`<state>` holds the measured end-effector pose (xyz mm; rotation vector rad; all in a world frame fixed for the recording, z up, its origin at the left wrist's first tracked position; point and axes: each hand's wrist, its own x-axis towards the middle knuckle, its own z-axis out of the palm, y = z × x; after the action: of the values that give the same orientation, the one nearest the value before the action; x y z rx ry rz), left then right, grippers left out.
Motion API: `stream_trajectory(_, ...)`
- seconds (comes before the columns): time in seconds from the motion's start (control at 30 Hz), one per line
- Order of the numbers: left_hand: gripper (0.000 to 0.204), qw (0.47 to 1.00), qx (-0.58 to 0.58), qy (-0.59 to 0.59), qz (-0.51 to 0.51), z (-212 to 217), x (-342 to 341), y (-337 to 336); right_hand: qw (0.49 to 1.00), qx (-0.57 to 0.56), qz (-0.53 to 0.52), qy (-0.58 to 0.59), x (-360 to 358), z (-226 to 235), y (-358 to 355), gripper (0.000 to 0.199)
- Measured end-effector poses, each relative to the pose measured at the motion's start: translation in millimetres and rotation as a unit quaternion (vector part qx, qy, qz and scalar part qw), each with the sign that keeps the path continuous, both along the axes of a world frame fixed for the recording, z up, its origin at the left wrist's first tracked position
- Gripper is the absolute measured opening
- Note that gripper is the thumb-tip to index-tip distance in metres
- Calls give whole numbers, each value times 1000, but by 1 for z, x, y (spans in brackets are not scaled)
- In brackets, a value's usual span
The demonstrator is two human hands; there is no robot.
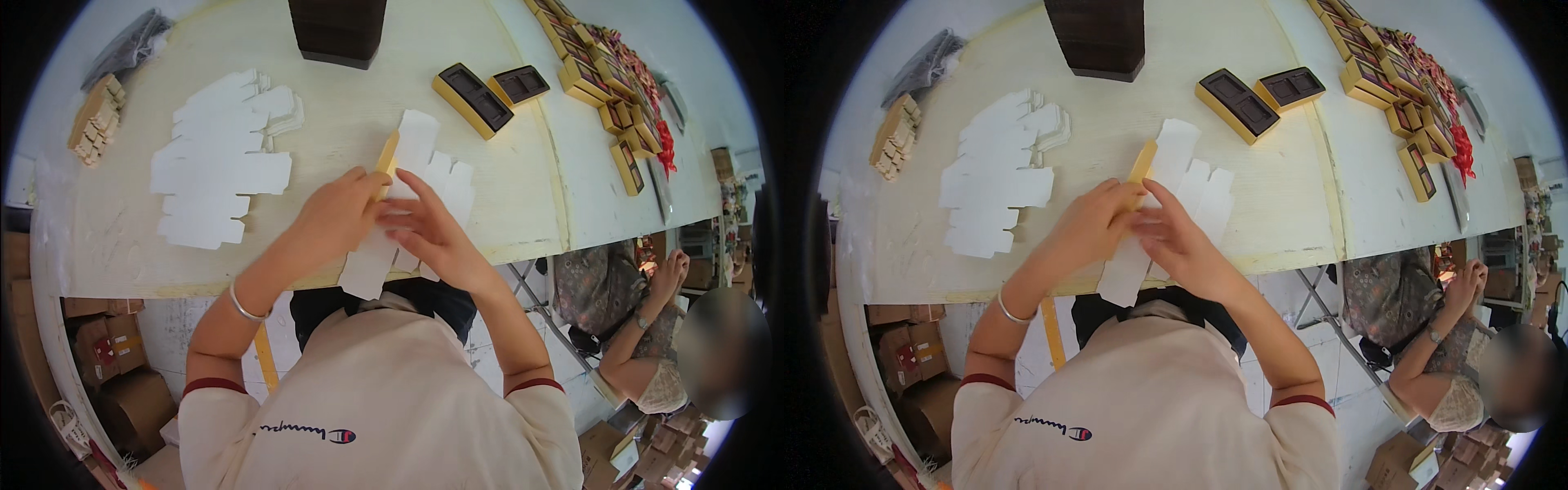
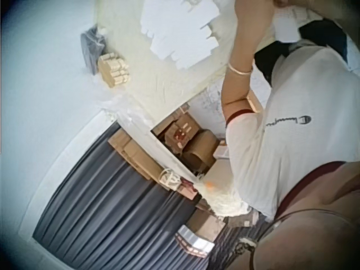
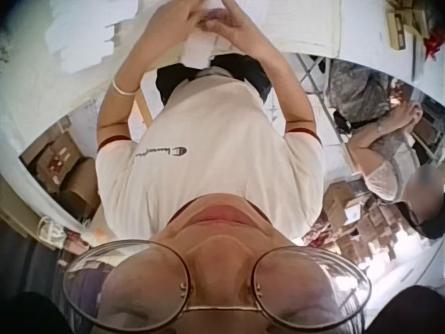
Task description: The person folds flat white cardboard pieces into small rectangular boxes, then places dark rectangular inserts into each box. The completed boxes are set aside on the table. The person repeats this process multiple times.
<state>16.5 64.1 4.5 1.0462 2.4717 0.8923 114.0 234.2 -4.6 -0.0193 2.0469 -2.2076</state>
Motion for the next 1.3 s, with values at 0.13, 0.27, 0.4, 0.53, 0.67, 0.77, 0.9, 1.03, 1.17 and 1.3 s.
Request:
stream_trajectory(0.13,43,996,22,55,-61,6,-18,-3,888,408,8,213,24,16,35,64)
stream_trajectory(0.27,47,994,-14,19,-110,8,-38,12,756,561,57,332,53,-14,23,46)
stream_trajectory(0.4,45,989,-66,-9,-130,10,-42,23,772,511,4,378,50,-25,14,22)
stream_trajectory(0.53,35,971,91,182,-122,-9,-33,14,915,355,-19,192,27,-3,8,10)
stream_trajectory(0.67,24,986,91,101,-93,19,3,2,895,438,37,78,-9,8,18,12)
stream_trajectory(0.77,23,989,79,100,-81,7,19,-9,911,390,-12,137,-12,1,9,15)
stream_trajectory(0.9,26,973,95,194,-84,-28,16,-18,787,531,-86,301,1,-5,9,31)
stream_trajectory(1.03,25,965,84,231,-89,-12,31,-17,776,536,-42,329,23,-13,19,45)
stream_trajectory(1.17,28,958,67,256,-110,-17,54,-24,787,524,3,326,46,-13,14,49)
stream_trajectory(1.3,32,937,59,315,-138,-24,57,-27,749,578,2,324,53,-19,8,42)
